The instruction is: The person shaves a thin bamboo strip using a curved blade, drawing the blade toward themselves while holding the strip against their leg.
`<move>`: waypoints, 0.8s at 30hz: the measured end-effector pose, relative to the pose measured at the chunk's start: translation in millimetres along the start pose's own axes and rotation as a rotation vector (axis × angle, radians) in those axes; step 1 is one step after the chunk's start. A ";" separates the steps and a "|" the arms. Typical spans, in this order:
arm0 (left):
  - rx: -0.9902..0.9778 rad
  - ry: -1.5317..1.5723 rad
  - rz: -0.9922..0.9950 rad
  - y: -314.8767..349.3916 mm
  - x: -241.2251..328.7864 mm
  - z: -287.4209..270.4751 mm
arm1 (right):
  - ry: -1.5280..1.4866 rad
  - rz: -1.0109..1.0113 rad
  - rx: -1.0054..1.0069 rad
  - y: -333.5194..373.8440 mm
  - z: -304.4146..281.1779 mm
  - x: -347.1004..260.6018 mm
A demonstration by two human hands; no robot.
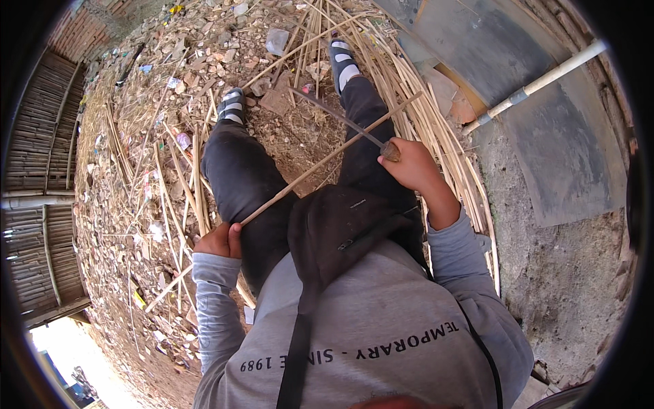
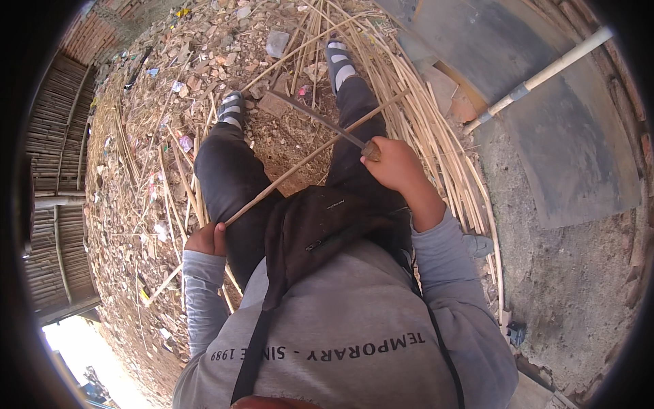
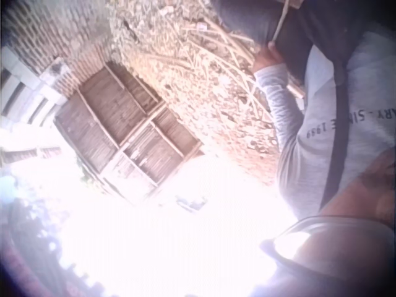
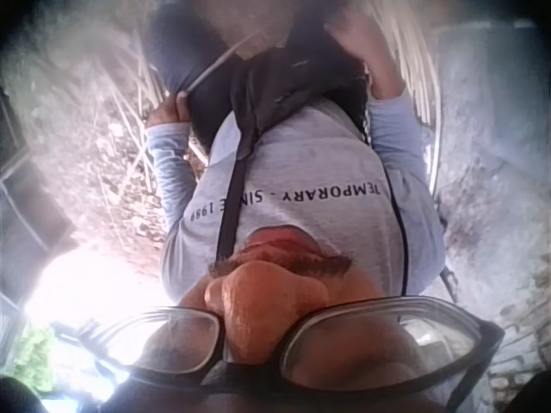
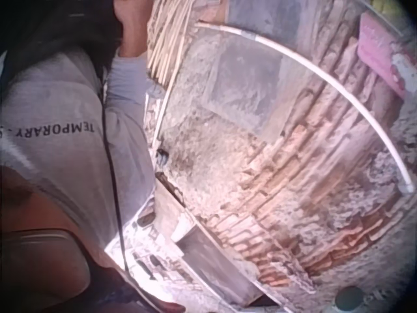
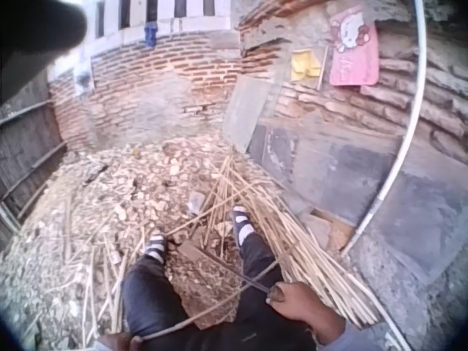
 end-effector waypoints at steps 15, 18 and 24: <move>0.128 0.115 -0.174 17.1 -19.6 -1.6 | 0.015 -0.271 -0.035 1.3 16.1 -47.6; 0.188 0.125 -0.172 17.1 -19.0 9.6 | 0.019 -0.187 -0.110 -9.2 8.7 -47.4; 0.228 0.102 -0.163 17.5 -21.2 16.1 | 0.024 -0.183 -0.017 -4.2 8.3 -51.9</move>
Point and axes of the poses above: each hand's wrist, its own y-axis away from the middle knuckle, its own z-axis out of the palm, x = y × z, the point moved 4 cm from there along -y, towards the middle knuckle, and after that the axes turned 5 degrees about y, right-handed, at the moved point
